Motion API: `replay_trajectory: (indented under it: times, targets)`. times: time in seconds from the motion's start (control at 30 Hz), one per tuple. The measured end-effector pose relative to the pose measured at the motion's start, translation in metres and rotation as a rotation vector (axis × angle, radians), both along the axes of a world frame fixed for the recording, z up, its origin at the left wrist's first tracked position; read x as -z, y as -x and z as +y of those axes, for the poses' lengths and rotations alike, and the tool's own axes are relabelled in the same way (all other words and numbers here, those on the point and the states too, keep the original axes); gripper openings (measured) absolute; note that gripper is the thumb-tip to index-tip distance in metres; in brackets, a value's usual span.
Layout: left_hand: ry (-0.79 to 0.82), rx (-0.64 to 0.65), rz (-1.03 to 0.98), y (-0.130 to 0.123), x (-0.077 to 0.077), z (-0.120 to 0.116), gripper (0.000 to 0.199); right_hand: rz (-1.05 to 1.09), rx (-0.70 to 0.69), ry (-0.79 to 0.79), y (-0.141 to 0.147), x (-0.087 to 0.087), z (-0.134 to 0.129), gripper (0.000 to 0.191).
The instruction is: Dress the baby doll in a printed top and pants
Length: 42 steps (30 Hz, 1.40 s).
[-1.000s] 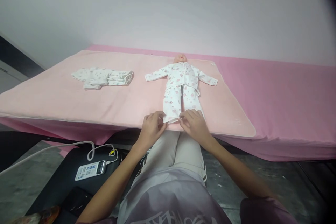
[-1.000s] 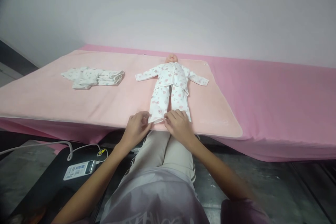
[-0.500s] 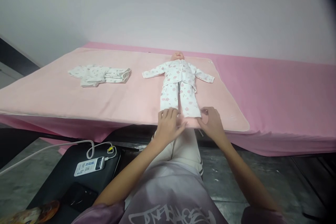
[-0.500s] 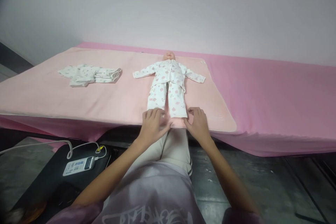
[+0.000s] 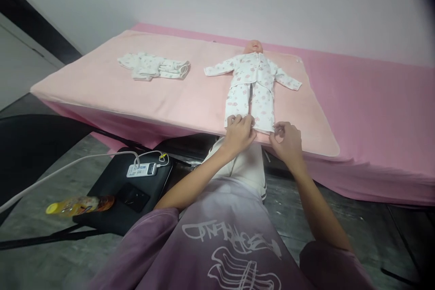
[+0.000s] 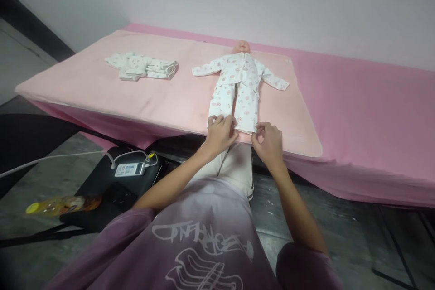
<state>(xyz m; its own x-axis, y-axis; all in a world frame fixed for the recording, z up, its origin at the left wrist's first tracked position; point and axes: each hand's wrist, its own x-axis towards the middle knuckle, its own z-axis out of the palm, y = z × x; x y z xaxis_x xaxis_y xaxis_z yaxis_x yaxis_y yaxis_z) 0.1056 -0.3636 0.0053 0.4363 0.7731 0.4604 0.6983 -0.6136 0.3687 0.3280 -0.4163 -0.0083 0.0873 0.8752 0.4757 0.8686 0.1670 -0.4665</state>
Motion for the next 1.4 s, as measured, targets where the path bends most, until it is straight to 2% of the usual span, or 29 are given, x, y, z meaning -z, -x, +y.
replay_trajectory:
  times: [0.17, 0.37, 0.53, 0.7, 0.8, 0.87, 0.97, 1.03, 1.1, 1.2, 1.3, 1.4]
  targets:
    - [0.033, 0.04, -0.026, 0.004, 0.008, -0.017, 0.02, -0.054, 0.035, -0.024, -0.001, 0.009, -0.011, 0.028]
    - [0.057, 0.162, -0.076, 0.016, 0.017, -0.059, 0.018, -0.04, 0.019, -0.084, 0.002, 0.012, -0.023, 0.026]
    - [0.116, 0.251, -0.039, 0.03, 0.036, -0.089, 0.014, -0.008, 0.03, -0.178, 0.014, 0.02, -0.036, 0.02]
    - [0.187, 0.233, -0.062, 0.045, 0.054, -0.101, 0.009, 0.032, 0.027, -0.221, 0.024, 0.034, -0.048, 0.015]
    - [0.186, 0.209, -0.068, 0.052, 0.05, -0.1, 0.008, 0.058, 0.009, -0.221, 0.026, 0.033, -0.049, 0.013]
    - [0.149, 0.179, -0.091, 0.057, 0.038, -0.09, 0.008, 0.077, -0.008, -0.24, 0.024, 0.025, -0.044, 0.014]
    - [0.056, 0.098, -0.134, 0.062, 0.008, -0.054, 0.009, 0.129, -0.006, -0.269, 0.019, 0.001, -0.024, 0.018]
    - [-0.017, 0.05, -0.155, 0.06, -0.018, -0.014, 0.012, 0.183, -0.012, -0.292, 0.015, -0.021, 0.001, 0.021]
    - [-0.073, 0.016, -0.184, 0.052, -0.045, 0.037, 0.015, 0.221, -0.043, -0.304, 0.01, -0.045, 0.035, 0.023]
    - [-0.069, -0.001, -0.216, 0.03, -0.076, 0.125, 0.015, 0.233, -0.11, -0.266, 0.003, -0.078, 0.103, 0.026]
    - [0.103, 0.074, -0.193, 0.006, -0.093, 0.207, 0.009, 0.239, -0.171, -0.11, -0.006, -0.098, 0.178, 0.027]
    - [0.406, 0.155, -0.158, -0.009, -0.1, 0.265, 0.009, 0.203, -0.226, 0.133, -0.019, -0.106, 0.243, 0.026]
